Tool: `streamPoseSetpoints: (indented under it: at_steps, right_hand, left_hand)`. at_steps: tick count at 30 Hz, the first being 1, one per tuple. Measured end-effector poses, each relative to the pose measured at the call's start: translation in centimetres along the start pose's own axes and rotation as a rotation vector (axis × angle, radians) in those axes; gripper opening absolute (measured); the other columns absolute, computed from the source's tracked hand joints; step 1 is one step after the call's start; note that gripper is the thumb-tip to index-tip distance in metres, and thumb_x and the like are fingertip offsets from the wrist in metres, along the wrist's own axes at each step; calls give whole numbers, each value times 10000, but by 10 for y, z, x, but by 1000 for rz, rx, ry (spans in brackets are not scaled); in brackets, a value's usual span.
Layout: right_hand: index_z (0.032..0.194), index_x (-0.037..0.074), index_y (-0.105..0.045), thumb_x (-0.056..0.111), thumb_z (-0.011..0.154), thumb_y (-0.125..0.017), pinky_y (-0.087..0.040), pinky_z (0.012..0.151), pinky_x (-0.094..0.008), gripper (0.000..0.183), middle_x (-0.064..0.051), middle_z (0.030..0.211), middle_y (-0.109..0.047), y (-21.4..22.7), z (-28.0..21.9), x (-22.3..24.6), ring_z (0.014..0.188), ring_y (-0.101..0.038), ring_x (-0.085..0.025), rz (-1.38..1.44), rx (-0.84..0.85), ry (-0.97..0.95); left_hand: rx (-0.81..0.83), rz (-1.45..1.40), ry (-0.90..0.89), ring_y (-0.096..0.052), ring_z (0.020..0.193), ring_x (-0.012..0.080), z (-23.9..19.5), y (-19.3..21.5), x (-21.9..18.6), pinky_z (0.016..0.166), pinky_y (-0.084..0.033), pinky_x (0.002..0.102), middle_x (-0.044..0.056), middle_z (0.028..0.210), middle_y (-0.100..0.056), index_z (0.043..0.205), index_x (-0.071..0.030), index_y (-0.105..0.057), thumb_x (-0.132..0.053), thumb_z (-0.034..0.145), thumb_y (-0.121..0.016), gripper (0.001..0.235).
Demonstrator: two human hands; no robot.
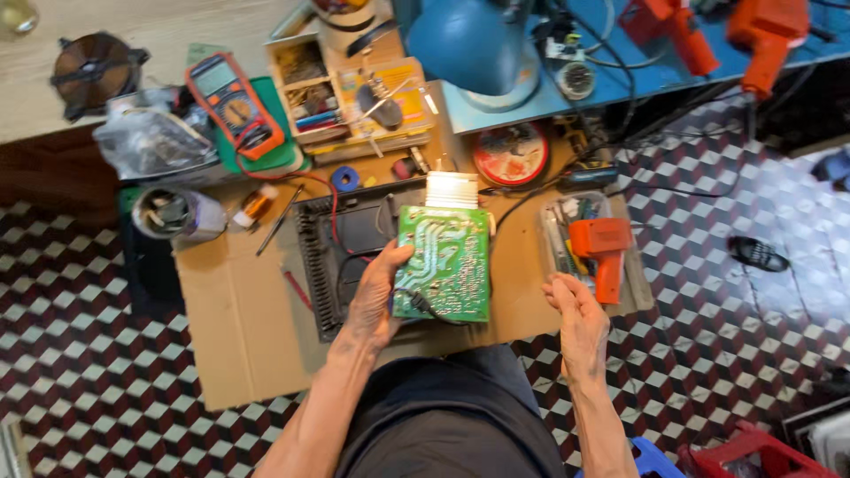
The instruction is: The person uses pliers to trim leads on a green circuit board, then uses a heat gun to apply heat to specific areas while rotating the board. They also handle multimeter probes and a small black component, placing the multimeter on the workbench.
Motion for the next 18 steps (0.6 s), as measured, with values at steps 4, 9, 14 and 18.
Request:
streamPoseSetpoints:
  at_steps: [4, 9, 14, 18]
  right_hand:
    - [1361, -63, -550, 328, 1054, -465, -500, 1040, -333, 505, -158, 1299, -672, -74, -25, 35, 1170, -667, -200, 373, 316, -111]
    - [1369, -59, -550, 267, 1104, -513, -495, 1005, -359, 422, -119, 1272, -655, -113, -28, 58, 1126, -628, -175, 619, 438, -194]
    - [1384, -35, -580, 172, 1052, -536, -522, 988, -296, 393, -95, 1238, -689, -110, -13, 73, 1098, -650, -130, 524, 419, -128]
    - [1393, -45, -597, 142, 1084, -553, -526, 974, -281, 364, -88, 1206, -699, -107, -8, 72, 1066, -651, -123, 522, 425, -69]
  left_hand:
    - [13, 6, -19, -669, 1083, 177, 2, -4, 2, 959, -550, 357, 82, 1220, -692, 1385, -29, -558, -176, 975, -640, 443]
    - [32, 45, -59, -636, 1145, 148, -6, -13, 2, 1001, -533, 329, 54, 1259, -672, 1414, -40, -532, -196, 998, -635, 456]
    - [120, 128, -83, -625, 1161, 120, -6, -19, -1, 1023, -516, 313, 45, 1299, -658, 1447, -44, -519, -215, 1035, -583, 450]
    - [113, 280, -99, -620, 1146, 111, 5, -9, 1, 1021, -498, 297, 54, 1297, -661, 1445, -11, -525, -232, 1065, -553, 440]
Point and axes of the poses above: each hand's wrist, its own z-axis towards the middle knuckle, its own y-axis out of the back of the hand, x = y × z, the point moved 8 cm from there along z, towards the middle knuckle
